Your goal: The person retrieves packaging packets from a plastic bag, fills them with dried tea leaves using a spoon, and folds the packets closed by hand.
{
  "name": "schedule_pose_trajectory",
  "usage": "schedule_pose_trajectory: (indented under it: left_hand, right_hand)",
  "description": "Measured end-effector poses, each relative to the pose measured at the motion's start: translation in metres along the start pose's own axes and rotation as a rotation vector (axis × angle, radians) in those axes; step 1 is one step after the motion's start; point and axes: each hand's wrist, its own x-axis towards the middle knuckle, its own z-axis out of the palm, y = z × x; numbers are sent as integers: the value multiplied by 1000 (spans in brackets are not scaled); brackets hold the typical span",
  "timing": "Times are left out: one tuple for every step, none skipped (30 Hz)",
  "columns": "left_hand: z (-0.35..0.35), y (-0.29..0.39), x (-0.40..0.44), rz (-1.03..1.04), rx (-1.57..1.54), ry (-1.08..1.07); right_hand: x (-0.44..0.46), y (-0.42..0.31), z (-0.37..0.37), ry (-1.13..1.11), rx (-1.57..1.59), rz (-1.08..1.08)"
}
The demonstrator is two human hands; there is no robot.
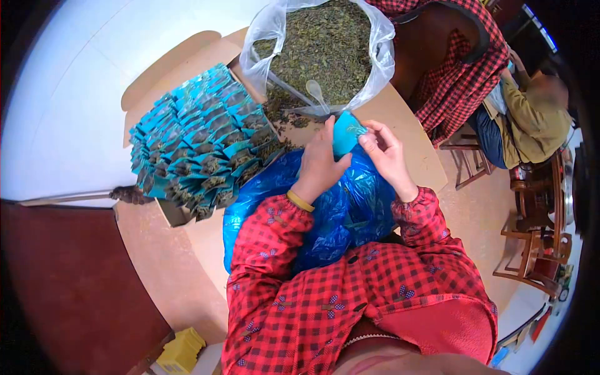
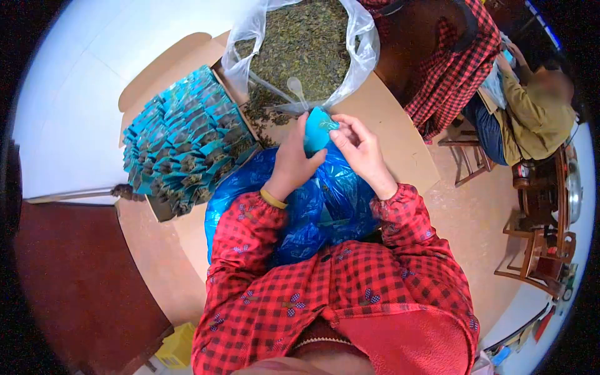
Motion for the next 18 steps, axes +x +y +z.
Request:
schedule_pose_trajectory:
  left_hand:
    - [-1, -7, 4, -5, -134, -33]
    - [0, -13, 7, -9, -269, -65]
    - [0, -18, 10, -3, -277, -69]
    - [0, -24, 10, -30, -405, -80]
    - [-1, -28, 11, -58, -532, -88]
    - [-2, -31, 12, -88, -659, -96]
    - [0, -33, 12, -91, -666, -94]
    - [1, -34, 10, -89, -675, -71]
    - [3, -35, 9, -88, -684, -48]
    - [4, -34, 8, -87, -692, -27]
    - [4, -33, 8, -93, -699, -29]
    - [4, -32, 9, -87, -742, -6]
    - [5, -31, 11, -79, -785, 16]
    - [4, -29, 13, -71, -829, 36]
    - [3, -29, 15, -72, -838, 33]
    - [2, -29, 17, -75, -849, 75]
    - [1, -30, 20, -80, -862, 120]
    - [0, -29, 22, -85, -874, 166]
  right_hand:
    - [3, 2, 1, -18, -110, -61]
    - [6, 3, 1, -38, -223, -122]
    - [9, 4, 0, -60, -336, -181]
    - [12, 4, 0, -56, -344, -181]
    - [16, 4, 0, -73, -384, -163]
    - [19, 4, 0, -92, -423, -144]
    - [22, 3, 1, -113, -461, -121]
    - [24, 4, 3, -118, -465, -117]
    - [26, 3, 5, -147, -430, -84]
    - [28, 1, 6, -175, -395, -52]
    - [29, 1, 7, -202, -360, -18]
    - [28, 1, 7, -203, -364, -11]
    - [28, 1, 7, -202, -379, -21]
    - [27, 2, 6, -201, -395, -31]
    - [27, 2, 5, -198, -412, -43]
    - [25, 3, 1, -195, -421, -40]
    - [23, 6, -7, -185, -321, -10]
    - [21, 9, -16, -176, -220, 20]
